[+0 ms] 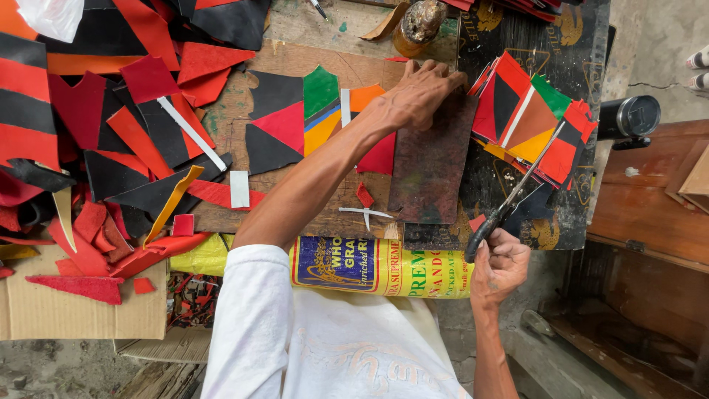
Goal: The person cuts colorful leather scraps into shapes with scissors, then uses a marker to trace around a dark template board on the workbench. They trim thin white strips, arrange the cut pieces, and set finished pieces onto a stack at the side of the table.
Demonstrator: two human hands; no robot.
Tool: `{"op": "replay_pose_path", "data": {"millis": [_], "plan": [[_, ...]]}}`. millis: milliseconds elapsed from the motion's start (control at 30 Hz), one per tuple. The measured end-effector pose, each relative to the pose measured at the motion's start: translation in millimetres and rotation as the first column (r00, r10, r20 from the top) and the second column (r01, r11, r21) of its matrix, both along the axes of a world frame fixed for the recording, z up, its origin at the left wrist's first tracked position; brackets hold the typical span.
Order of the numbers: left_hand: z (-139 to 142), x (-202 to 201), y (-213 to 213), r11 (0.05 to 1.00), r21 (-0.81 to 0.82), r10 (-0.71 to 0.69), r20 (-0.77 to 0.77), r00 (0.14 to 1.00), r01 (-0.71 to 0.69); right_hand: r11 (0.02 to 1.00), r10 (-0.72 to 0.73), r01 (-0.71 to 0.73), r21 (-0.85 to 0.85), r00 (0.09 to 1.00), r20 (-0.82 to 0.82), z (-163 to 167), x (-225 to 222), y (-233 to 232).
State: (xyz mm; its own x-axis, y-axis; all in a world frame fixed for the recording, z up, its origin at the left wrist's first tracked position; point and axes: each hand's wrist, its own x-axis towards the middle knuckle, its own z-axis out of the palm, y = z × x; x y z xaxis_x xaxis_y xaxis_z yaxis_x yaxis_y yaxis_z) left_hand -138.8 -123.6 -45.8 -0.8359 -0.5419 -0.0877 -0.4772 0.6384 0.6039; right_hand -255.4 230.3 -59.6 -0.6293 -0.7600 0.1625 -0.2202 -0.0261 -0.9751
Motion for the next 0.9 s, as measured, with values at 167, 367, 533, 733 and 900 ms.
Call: {"op": "replay_pose_path", "data": {"millis": [167,367,533,733,900], "plan": [[21.7,16.4,-14.1,0.939,0.317,-0.052,-0.262,0.964,0.137,1.0,-0.01,0.01,-0.005,1.0,0.014,2.5,-9.2,1.6],[68.7,65.3,-17.4,0.898,0.22,-0.189,-0.589,0.786,0.381,0.973,0.145,-0.12,0.195,0.982,-0.119,21.7,-33.3,5.4],[86.6,154.1,-22.0,0.86,0.45,0.175,-0.706,0.687,0.243,0.899,0.348,-0.123,0.42,0.783,-0.515,30.8,-37.3,-14.6],[93.9,247.7,-10.1,0.693,0.717,0.718,-0.696,0.025,0.069,0.894,0.399,-0.13,0.43,0.671,-0.625,54.9,-26.9,-45.7],[90.1,298.2,28.2,0.653,0.745,0.751,-0.66,-0.014,-0.132,0.919,0.345,-0.233,0.318,0.866,-0.362,54.3,23.7,-89.1]]}}
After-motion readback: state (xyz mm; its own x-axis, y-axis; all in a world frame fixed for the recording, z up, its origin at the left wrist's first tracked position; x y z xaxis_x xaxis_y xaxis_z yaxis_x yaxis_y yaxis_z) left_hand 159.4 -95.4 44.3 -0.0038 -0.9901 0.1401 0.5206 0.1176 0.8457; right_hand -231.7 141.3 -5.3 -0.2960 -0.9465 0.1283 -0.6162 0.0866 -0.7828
